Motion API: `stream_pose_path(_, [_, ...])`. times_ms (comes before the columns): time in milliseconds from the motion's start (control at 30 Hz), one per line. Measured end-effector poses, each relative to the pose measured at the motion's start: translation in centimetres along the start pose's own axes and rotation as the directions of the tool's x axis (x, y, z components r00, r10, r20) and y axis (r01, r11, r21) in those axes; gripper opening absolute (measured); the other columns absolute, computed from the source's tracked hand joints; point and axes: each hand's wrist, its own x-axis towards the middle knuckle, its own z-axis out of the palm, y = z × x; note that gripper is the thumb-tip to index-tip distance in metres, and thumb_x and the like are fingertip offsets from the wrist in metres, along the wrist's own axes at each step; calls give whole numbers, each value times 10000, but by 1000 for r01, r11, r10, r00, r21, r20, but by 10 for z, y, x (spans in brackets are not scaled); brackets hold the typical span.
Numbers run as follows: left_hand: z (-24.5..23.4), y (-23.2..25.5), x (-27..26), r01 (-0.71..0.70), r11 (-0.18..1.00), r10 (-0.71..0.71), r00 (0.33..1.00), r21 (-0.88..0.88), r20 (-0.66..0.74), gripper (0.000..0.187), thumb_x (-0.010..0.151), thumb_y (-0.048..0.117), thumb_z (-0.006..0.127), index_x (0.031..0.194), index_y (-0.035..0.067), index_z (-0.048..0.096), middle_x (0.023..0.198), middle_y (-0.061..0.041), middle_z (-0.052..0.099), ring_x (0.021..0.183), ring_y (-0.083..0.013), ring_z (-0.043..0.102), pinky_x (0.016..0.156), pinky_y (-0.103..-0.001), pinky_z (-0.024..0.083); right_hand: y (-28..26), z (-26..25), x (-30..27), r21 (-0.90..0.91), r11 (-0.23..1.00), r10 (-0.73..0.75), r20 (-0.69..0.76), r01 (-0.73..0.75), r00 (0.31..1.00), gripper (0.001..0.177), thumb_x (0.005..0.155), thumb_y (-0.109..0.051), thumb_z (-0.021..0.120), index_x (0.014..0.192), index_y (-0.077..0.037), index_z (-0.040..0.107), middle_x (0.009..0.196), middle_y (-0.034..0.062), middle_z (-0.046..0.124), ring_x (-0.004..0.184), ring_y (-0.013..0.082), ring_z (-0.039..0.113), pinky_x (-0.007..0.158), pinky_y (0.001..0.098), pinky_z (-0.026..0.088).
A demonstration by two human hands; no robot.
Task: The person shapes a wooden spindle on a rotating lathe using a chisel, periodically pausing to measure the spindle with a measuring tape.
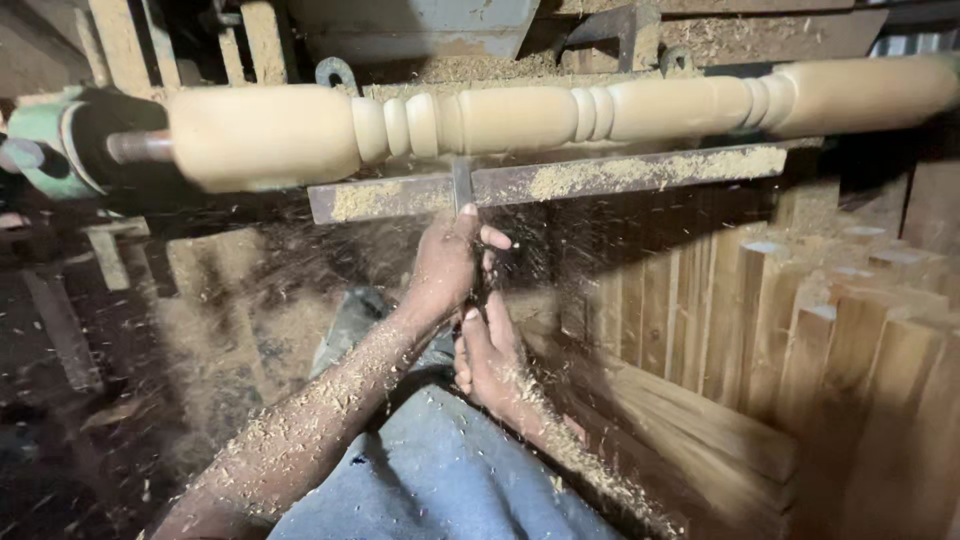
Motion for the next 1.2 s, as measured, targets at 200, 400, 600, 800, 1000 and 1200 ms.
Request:
stream_pose_path(200, [30,-4,1,-38,981,6,986,-193,-167,311,1097,312,371,983,36,456,712,-51,680,502,-114,548,451,-291,491,-21,-51,12,-219,974,-18,144,50,989,159,1078,-229,430,1208,-143,464,665,7,485,431,111,417,328,260,350])
stream_pose_path(400, [64,-17,12,-225,805,63,953,-549,-298,196,1077,285,357,1075,93,397,759,-93,638,561,-143,573,493,-308,533,-67,-105,36,-655,685,-77,372,320,925,394,1134,-353,334,1372,-116,539,830,-71,607,641,12,587,523,187,527])
stream_pose_path(600, [39,-38,16,-176,800,46,971,-574,-233,349,1107,340,354,1008,35,492,763,-97,659,575,-137,563,509,-305,533,-23,-75,25,-524,826,-120,197,208,973,454,1074,-368,389,1402,-94,540,692,-21,503,496,64,428,430,228,375])
stream_pose_path(800, [32,-20,11,-144,870,25,968,-472,-249,416,1098,390,362,939,42,525,691,-61,625,504,-120,518,480,-283,491,-23,-60,18,-489,860,-100,114,143,988,441,1050,-323,382,1436,-159,520,675,-49,495,467,50,409,398,227,356])
stream_pose_path(1000, [33,-10,8,-137,900,13,957,-413,-290,455,1096,410,371,907,35,545,669,-47,610,491,-108,509,465,-271,487,-29,-60,20,-524,835,-108,146,170,983,439,1062,-325,381,1442,-145,506,659,-29,503,456,53,433,403,223,374])
stream_pose_path(1200, [32,-6,8,-132,908,13,957,-397,-288,471,1093,414,364,890,33,553,659,-36,609,492,-101,523,464,-271,504,-28,-58,19,-457,878,-81,152,142,985,439,1067,-363,385,1427,-148,514,665,-35,494,464,43,420,398,217,354])
